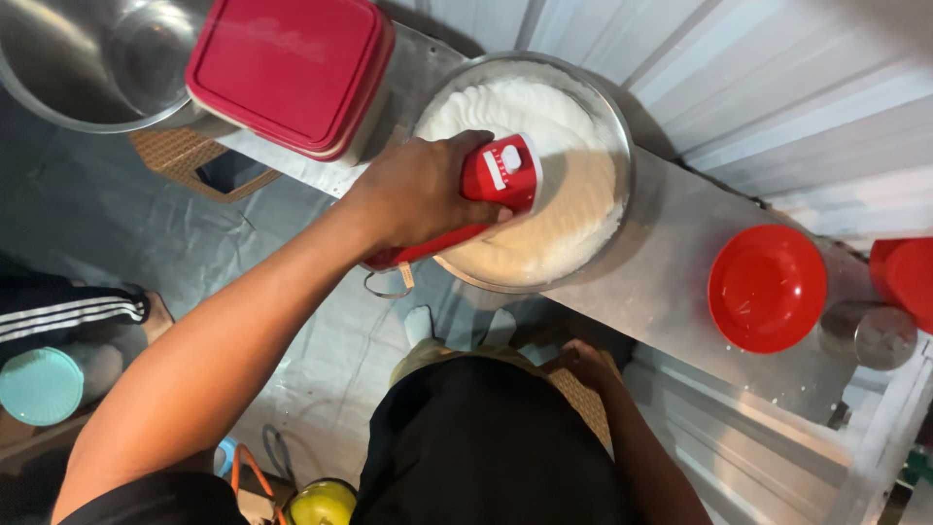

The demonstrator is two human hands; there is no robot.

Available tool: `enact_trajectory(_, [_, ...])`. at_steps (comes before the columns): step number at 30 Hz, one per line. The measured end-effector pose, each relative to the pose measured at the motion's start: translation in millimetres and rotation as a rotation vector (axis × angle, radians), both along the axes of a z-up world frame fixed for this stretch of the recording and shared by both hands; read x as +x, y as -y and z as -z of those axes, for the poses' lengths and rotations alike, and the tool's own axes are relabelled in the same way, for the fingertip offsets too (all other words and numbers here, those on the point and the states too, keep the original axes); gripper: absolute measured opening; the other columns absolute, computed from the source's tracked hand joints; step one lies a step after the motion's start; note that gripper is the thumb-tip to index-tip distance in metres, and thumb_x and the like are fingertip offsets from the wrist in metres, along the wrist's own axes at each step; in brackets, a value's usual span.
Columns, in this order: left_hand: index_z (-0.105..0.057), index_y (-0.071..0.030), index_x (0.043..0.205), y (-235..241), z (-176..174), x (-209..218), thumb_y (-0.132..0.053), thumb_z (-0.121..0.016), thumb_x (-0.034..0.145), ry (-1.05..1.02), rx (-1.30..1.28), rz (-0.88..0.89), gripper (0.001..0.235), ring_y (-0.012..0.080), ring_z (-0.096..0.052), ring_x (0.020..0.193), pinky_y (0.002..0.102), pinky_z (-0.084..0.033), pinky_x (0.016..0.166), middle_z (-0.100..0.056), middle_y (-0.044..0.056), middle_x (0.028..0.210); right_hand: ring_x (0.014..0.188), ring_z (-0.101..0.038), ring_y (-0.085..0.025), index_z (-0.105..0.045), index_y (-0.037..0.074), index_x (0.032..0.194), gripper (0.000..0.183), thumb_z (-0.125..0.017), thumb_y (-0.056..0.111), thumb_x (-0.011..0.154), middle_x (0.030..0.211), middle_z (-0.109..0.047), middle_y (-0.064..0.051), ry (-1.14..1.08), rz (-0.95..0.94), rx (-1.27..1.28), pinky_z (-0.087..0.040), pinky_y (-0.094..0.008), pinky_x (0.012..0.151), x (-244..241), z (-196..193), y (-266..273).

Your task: The person uses a red handheld electric mixer to blend a white dough-like mixture in a large metal bowl. The person holds the bowl steady with the left hand while operating the mixer with the right hand throughout the clip.

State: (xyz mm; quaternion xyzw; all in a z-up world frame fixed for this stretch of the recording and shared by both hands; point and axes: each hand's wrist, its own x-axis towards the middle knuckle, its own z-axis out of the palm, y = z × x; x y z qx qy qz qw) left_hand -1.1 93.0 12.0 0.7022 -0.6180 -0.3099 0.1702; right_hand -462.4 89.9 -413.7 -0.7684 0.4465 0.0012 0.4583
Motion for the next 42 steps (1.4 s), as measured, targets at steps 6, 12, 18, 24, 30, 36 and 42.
enact_trajectory(6, [-0.055,-0.011,0.140,0,2,25,-0.054,-0.081,0.074,0.022,-0.030,-0.087,0.083,0.0371,-0.073,0.095,0.047,-0.056,0.083,-0.074,0.020,0.103,0.084,-0.072,-0.020,-0.070,0.016,0.103,0.021,-0.064,0.033,0.092,0.091,-0.074,-0.005,-0.209,-0.116,-0.088,-0.056,-0.034,0.074,14,-17,5])
enact_trajectory(12, [-0.058,-0.014,0.136,29,8,41,-0.050,-0.081,0.075,0.034,-0.055,-0.098,0.074,0.0398,-0.070,0.096,0.050,-0.054,0.084,-0.073,0.019,0.105,0.085,-0.071,-0.020,-0.069,0.011,0.106,0.018,-0.064,0.020,0.091,0.094,-0.072,-0.006,-0.190,0.052,0.114,-0.057,-0.037,0.075,36,-26,0])
enact_trajectory(18, [-0.059,-0.011,0.134,75,16,35,-0.053,-0.081,0.077,-0.021,-0.182,-0.071,0.073,0.0396,-0.070,0.098,0.048,-0.054,0.087,-0.073,0.021,0.105,0.085,-0.071,-0.019,-0.068,0.007,0.108,0.019,-0.059,0.007,0.091,0.098,-0.070,-0.004,-0.165,0.146,0.254,-0.060,-0.039,0.075,38,-12,-14])
enact_trajectory(24, [-0.060,-0.011,0.133,98,24,-8,-0.057,-0.080,0.076,-0.081,-0.271,0.066,0.076,0.0388,-0.071,0.100,0.049,-0.054,0.087,-0.075,0.019,0.108,0.091,-0.070,-0.025,-0.067,0.009,0.111,0.020,-0.059,0.011,0.092,0.101,-0.070,-0.010,-0.158,0.169,0.188,-0.059,-0.043,0.079,19,0,-22])
enact_trajectory(30, [-0.052,-0.013,0.144,71,15,-34,-0.057,-0.077,0.075,-0.108,-0.025,0.151,0.085,0.0380,-0.072,0.097,0.048,-0.055,0.087,-0.074,0.019,0.106,0.096,-0.069,-0.027,-0.063,0.014,0.119,0.026,-0.056,0.018,0.094,0.107,-0.068,-0.011,-0.295,0.203,0.110,-0.058,-0.045,0.082,-9,2,-52])
enact_trajectory(36, [-0.052,-0.009,0.143,32,-1,-22,-0.059,-0.079,0.074,-0.034,-0.031,0.178,0.089,0.0372,-0.072,0.098,0.047,-0.054,0.090,-0.074,0.021,0.105,0.102,-0.068,-0.029,-0.059,0.019,0.127,0.033,-0.054,0.024,0.096,0.114,-0.065,-0.012,-0.563,0.039,0.131,-0.057,-0.047,0.085,-45,11,-110])
enact_trajectory(42, [-0.051,-0.011,0.148,30,0,-4,-0.055,-0.076,0.079,0.085,-0.029,0.025,0.085,0.0390,-0.072,0.099,0.048,-0.055,0.089,-0.074,0.024,0.104,0.107,-0.067,-0.032,-0.055,0.023,0.135,0.039,-0.051,0.030,0.097,0.120,-0.063,-0.013,-0.710,-0.088,0.049,-0.056,-0.049,0.087,-45,8,-112])
